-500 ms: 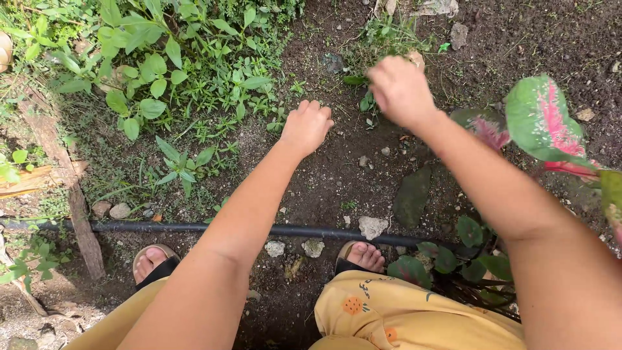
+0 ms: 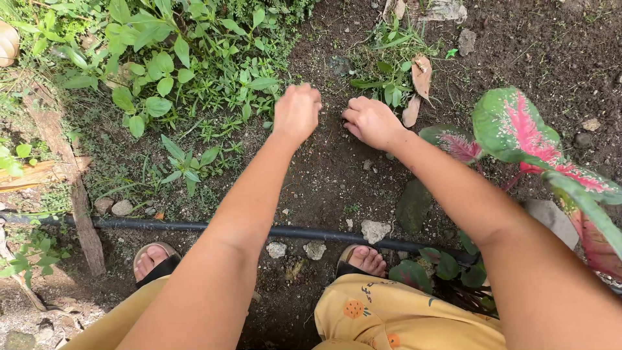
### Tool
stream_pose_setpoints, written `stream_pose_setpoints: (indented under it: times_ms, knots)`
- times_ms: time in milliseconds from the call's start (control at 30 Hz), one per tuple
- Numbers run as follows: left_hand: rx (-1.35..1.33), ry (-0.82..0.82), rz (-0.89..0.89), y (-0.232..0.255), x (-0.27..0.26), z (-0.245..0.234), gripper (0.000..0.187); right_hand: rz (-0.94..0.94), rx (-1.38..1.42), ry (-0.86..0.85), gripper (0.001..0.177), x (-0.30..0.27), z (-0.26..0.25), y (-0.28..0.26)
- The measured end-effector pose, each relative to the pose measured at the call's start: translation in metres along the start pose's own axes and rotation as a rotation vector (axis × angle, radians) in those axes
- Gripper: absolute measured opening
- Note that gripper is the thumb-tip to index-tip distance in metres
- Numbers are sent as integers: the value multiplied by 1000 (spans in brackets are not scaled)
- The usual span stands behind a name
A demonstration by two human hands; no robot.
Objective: The person pulls weeds and clears a garden area by hand.
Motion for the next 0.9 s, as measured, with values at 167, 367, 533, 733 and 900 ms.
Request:
stream_pose_setpoints:
  times_ms: [167, 367, 533, 733, 900]
  knots:
    - [-121, 137, -71, -30, 20, -19, 6, -115, 46, -120, 37, -3, 10, -40]
    - [26, 55, -62, -53, 9, 36, 10, -209, -75, -159, 11, 1, 52, -39]
    - [-331, 94, -114, -40, 3, -3, 8, -237, -91, -171, 17, 10, 47, -45]
    - [-431, 201, -325, -64, -17, 0, 15, 1, -22, -14, 9, 36, 29, -6]
    - [-50, 225, -263, -59, -33, -3, 40, 167, -3, 100, 31, 69, 11, 14]
Point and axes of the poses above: each hand's wrist, its own x-axis towards the middle knuckle, its own z-axis out of the palm, y = z × x, the point moved 5 cm from there along x, towards the middle knuckle, and after that the axes turned 2 degrees about y, right-handed, at the moved point
